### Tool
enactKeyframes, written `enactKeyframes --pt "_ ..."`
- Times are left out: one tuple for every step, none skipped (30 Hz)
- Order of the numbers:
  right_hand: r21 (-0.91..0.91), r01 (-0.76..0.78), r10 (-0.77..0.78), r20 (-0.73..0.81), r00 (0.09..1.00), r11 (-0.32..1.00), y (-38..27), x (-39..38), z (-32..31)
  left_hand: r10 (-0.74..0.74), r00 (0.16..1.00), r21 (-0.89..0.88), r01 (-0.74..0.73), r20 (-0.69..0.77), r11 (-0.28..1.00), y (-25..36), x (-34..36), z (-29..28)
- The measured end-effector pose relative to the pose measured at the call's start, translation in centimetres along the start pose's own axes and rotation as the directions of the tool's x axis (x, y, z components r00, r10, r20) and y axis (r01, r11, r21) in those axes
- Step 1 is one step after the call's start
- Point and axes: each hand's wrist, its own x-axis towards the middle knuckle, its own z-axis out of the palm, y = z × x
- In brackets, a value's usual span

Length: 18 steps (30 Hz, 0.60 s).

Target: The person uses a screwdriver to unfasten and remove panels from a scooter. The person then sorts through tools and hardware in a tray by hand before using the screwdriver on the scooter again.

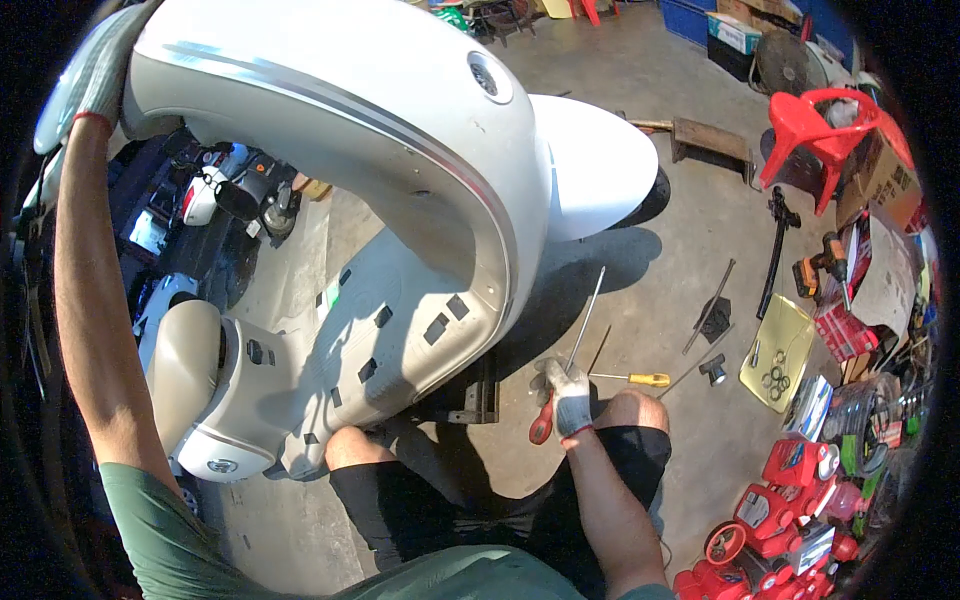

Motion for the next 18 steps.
enactKeyframes --pt "-0.053 0.023 -0.022 0.022 1.000 0.998 -0.2 0.2 0.2 -0.001 1.000 -0.037 0.001 0.003 0.999 0.4 -0.1 0.1" --pt "-0.058 0.032 -0.031 0.027 0.999 0.998 -0.4 0.5 0.6 -0.009 1.000 -0.074 0.009 0.005 0.997 0.8 -0.1 0.1" --pt "-0.106 0.131 -0.133 -0.011 0.991 0.986 -1.2 0.6 2.0 -0.029 1.000 -0.107 0.030 0.007 0.994 1.1 -0.3 0.2" --pt "-0.159 0.229 -0.240 -0.052 0.969 0.960 -2.0 0.8 3.0 -0.055 0.998 -0.145 0.055 0.000 0.988 1.5 -0.5 0.4" --pt "-0.201 0.324 -0.338 -0.039 0.940 0.924 -2.6 2.3 3.6 -0.079 0.997 -0.182 0.077 -0.008 0.980 2.0 -0.6 0.4" --pt "-0.223 0.367 -0.378 -0.008 0.926 0.903 -4.5 2.4 5.7 -0.141 0.990 -0.243 0.135 -0.006 0.961 2.4 -1.3 0.5" --pt "-0.242 0.411 -0.418 0.022 0.908 0.879 -6.5 2.4 7.8 -0.199 0.980 -0.302 0.189 -0.001 0.934 2.8 -2.2 0.6" --pt "-0.193 0.378 -0.381 0.020 0.924 0.906 -7.3 3.1 9.0 -0.252 0.968 -0.365 0.237 0.008 0.900 3.3 -2.8 0.7" --pt "-0.286 0.524 -0.550 -0.013 0.835 0.802 -6.7 6.0 8.6 -0.290 0.957 -0.438 0.271 0.023 0.857 4.1 -3.0 1.1" --pt "-0.375 0.637 -0.692 -0.018 0.722 0.674 -7.3 7.5 10.0 -0.334 0.942 -0.497 0.309 0.040 0.811 4.4 -3.2 1.1" --pt "-0.309 0.628 -0.684 -0.117 0.720 0.714 -7.7 7.6 10.3 -0.342 0.938 -0.527 0.319 0.057 0.788 4.3 -3.2 1.3" --pt "-0.221 0.578 -0.613 -0.151 0.776 0.786 -8.1 7.6 10.7 -0.352 0.933 -0.551 0.332 0.073 0.766 4.2 -3.4 1.0" --pt "-0.129 0.522 -0.537 -0.182 0.824 0.843 -8.9 7.6 11.2 -0.346 0.935 -0.553 0.330 0.079 0.765 4.0 -3.3 0.9" --pt "-0.083 0.555 -0.560 -0.179 0.809 0.828 -8.4 9.0 10.5 -0.323 0.944 -0.542 0.303 0.061 0.784 3.6 -3.6 0.7" --pt "-0.139 0.632 -0.645 -0.225 0.730 0.763 -7.6 11.0 8.9 -0.290 0.956 -0.542 0.271 0.051 0.796 3.7 -3.4 1.4" --pt "-0.132 0.436 -0.455 -0.222 0.862 0.890 -8.3 9.1 9.8 -0.276 0.961 -0.511 0.252 0.030 0.822 3.1 -3.8 1.0" --pt "-0.237 0.509 -0.556 -0.214 0.803 0.827 -7.4 9.5 10.5 -0.259 0.966 -0.473 0.230 0.004 0.851 2.4 -4.1 0.7" --pt "-0.364 0.613 -0.700 -0.188 0.689 0.701 -7.0 10.3 9.6 -0.222 0.975 -0.449 0.191 -0.016 0.873 2.3 -4.0 1.0"
